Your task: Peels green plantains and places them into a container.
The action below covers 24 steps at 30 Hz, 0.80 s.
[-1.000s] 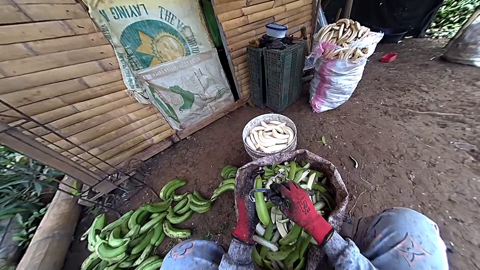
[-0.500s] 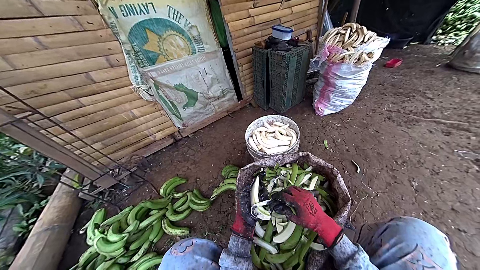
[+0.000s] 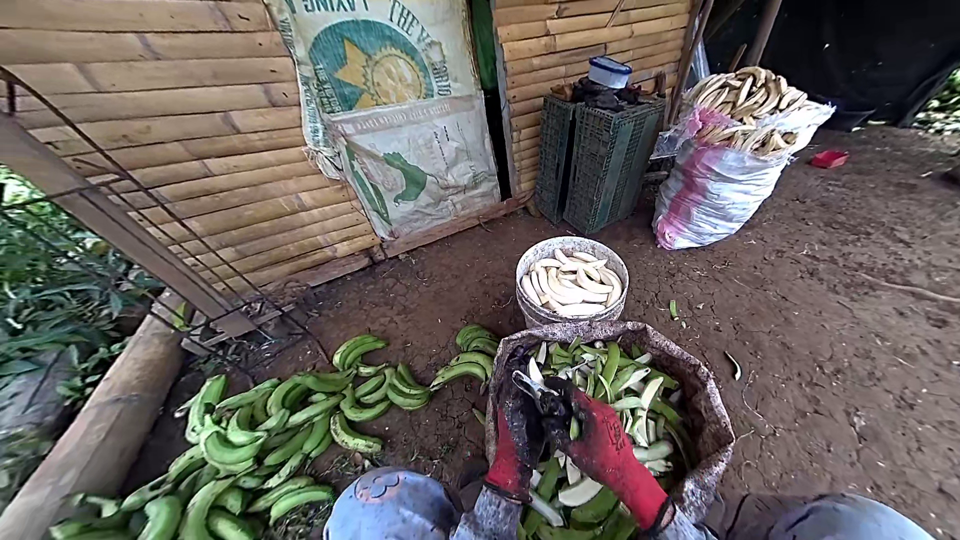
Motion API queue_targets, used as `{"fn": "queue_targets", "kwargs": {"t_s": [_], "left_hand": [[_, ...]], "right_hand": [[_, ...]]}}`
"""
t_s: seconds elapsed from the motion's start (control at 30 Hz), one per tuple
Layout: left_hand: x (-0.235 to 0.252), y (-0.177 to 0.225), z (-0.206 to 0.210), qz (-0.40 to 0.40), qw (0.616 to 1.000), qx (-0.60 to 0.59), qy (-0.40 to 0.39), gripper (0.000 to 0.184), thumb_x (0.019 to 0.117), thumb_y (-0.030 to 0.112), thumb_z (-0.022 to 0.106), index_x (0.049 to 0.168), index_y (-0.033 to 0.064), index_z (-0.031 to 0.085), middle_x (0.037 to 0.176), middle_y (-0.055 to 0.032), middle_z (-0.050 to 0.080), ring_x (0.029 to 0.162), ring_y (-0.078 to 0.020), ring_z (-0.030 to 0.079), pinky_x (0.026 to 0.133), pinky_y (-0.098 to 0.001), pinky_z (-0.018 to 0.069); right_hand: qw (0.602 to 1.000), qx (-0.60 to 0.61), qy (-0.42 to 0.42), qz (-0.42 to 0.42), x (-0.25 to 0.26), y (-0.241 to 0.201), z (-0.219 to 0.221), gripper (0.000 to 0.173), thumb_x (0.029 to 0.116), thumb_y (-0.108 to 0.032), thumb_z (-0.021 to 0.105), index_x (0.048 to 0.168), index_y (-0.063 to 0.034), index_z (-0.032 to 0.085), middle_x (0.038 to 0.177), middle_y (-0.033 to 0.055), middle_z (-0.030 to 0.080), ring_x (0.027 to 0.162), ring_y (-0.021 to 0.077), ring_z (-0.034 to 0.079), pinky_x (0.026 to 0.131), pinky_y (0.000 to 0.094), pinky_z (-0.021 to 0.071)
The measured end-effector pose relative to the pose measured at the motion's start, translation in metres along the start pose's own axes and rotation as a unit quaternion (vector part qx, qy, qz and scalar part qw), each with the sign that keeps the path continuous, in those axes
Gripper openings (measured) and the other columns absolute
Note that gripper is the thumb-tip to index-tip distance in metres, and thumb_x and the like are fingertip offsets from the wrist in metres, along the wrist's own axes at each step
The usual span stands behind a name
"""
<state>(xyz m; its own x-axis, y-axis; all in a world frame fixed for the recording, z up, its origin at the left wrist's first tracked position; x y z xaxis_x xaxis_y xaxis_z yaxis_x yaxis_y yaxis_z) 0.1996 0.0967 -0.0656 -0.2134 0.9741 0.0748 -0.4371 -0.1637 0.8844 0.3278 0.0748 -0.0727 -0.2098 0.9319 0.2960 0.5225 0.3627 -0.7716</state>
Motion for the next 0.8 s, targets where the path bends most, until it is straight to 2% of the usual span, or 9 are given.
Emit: {"fn": "queue_targets", "kwargs": {"t_s": [0.03,0.13,0.33,0.47,0.6,0.67,0.7,0.73,0.8], "left_hand": [[0.004,0.002,-0.001,0.017,1.0,0.012,0.02,0.045,0.1125,0.02,0.025,0.148,-0.0042,0.039,0.137,-0.0141,0.056,0.119,-0.0122,0.058,0.103,-0.0283,0.0489],[0.015,0.012,-0.005,-0.01,0.994,-0.021,0.106,0.048,0.1127,0.026,0.027,0.153,0.0012,0.034,0.148,-0.0165,0.047,0.128,-0.0205,0.053,0.107,-0.0367,0.0459],[0.016,0.04,-0.016,-0.009,0.981,-0.117,0.155,0.042,0.1126,0.026,0.028,0.145,0.002,0.041,0.123,-0.0127,0.06,0.1,-0.0197,0.066,0.09,-0.037,0.0566],[0.019,0.07,-0.032,0.111,0.975,-0.086,0.17,0.04,0.1117,0.019,0.027,0.141,-0.0031,0.043,0.116,-0.0113,0.062,0.094,-0.0164,0.068,0.083,-0.0322,0.0595],[-0.002,0.143,-0.076,0.288,0.94,-0.064,0.171,0.039,0.1101,0.024,0.03,0.136,0.0001,0.046,0.114,-0.0085,0.068,0.097,-0.0205,0.071,0.089,-0.0399,0.061],[-0.025,0.189,-0.119,0.384,0.909,-0.02,0.159,0.038,0.1093,0.031,0.038,0.136,0.0086,0.053,0.119,-0.0063,0.068,0.102,-0.023,0.07,0.093,-0.0437,0.0592],[-0.035,0.205,-0.143,0.427,0.887,0.008,0.174,0.037,0.1096,0.03,0.036,0.136,0.0111,0.054,0.118,-0.005,0.068,0.102,-0.0229,0.07,0.093,-0.0441,0.0593],[-0.044,0.215,-0.166,0.458,0.863,0.029,0.21,0.036,0.1102,0.026,0.032,0.135,0.0122,0.054,0.116,-0.0037,0.069,0.1,-0.0219,0.07,0.091,-0.0435,0.0596],[-0.058,0.213,-0.21,0.447,0.826,0.08,0.334,0.036,0.1094,0.018,0.024,0.133,0.0104,0.05,0.107,0.0012,0.069,0.092,-0.0161,0.07,0.087,-0.0377,0.0611]], "right_hand": [[1.0,0.013,-0.002,0.02,0.01,0.002,0.001,0.053,0.0875,-0.029,0.072,0.136,-0.0098,0.065,0.109,0.0082,0.076,0.096,0.022,0.073,0.086,0.0466,0.059],[0.997,-0.007,0.002,0.075,0.067,0.004,-0.005,0.045,0.0896,-0.031,0.07,0.129,-0.0091,0.067,0.105,0.0095,0.075,0.096,0.0232,0.072,0.088,0.0473,0.0571],[0.989,-0.088,0.011,0.122,0.237,0.032,-0.008,0.04,0.098,-0.041,0.068,0.115,-0.0049,0.069,0.092,0.0187,0.071,0.084,0.0364,0.069,0.081,0.0603,0.0528],[0.986,-0.118,0.007,0.122,0.265,0.052,0.005,0.042,0.0979,-0.042,0.068,0.11,-0.0021,0.068,0.088,0.0212,0.069,0.08,0.039,0.067,0.076,0.0629,0.052],[0.975,-0.182,-0.076,0.1,0.217,0.043,0.002,0.062,0.0959,-0.053,0.065,0.143,-0.0129,0.057,0.116,0.0222,0.07,0.108,0.0415,0.067,0.095,0.0658,0.0486],[0.976,-0.13,-0.149,0.092,0.181,0.036,-0.016,0.072,0.0985,-0.053,0.059,0.159,-0.0187,0.039,0.127,0.0155,0.068,0.106,0.0311,0.069,0.09,0.0555,0.055],[0.98,-0.037,-0.175,0.091,0.159,0.035,-0.03,0.064,0.1018,-0.05,0.054,0.158,-0.0213,0.04,0.122,0.0073,0.07,0.089,0.0189,0.069,0.075,0.0402,0.0576],[0.974,0.094,-0.183,0.098,0.136,0.039,-0.044,0.053,0.1037,-0.049,0.05,0.15,-0.0229,0.051,0.104,0.0002,0.071,0.067,0.0084,0.061,0.055,0.0256,0.0523],[0.951,0.202,-0.207,0.112,0.095,0.051,-0.066,0.043,0.1041,-0.05,0.051,0.127,-0.0174,0.067,0.08,-0.0059,0.07,0.053,-0.0007,0.058,0.045,0.0165,0.0495]]}}
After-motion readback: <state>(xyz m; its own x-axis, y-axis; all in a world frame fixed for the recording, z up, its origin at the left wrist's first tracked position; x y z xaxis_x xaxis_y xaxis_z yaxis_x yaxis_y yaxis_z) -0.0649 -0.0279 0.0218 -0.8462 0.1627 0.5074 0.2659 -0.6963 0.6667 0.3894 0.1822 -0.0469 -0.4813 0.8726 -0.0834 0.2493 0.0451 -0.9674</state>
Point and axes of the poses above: each hand's wrist, its own x-axis towards the middle knuckle, its own z-axis out of the palm, y = z × x, the point moved 2 cm from there along x, towards the middle knuckle
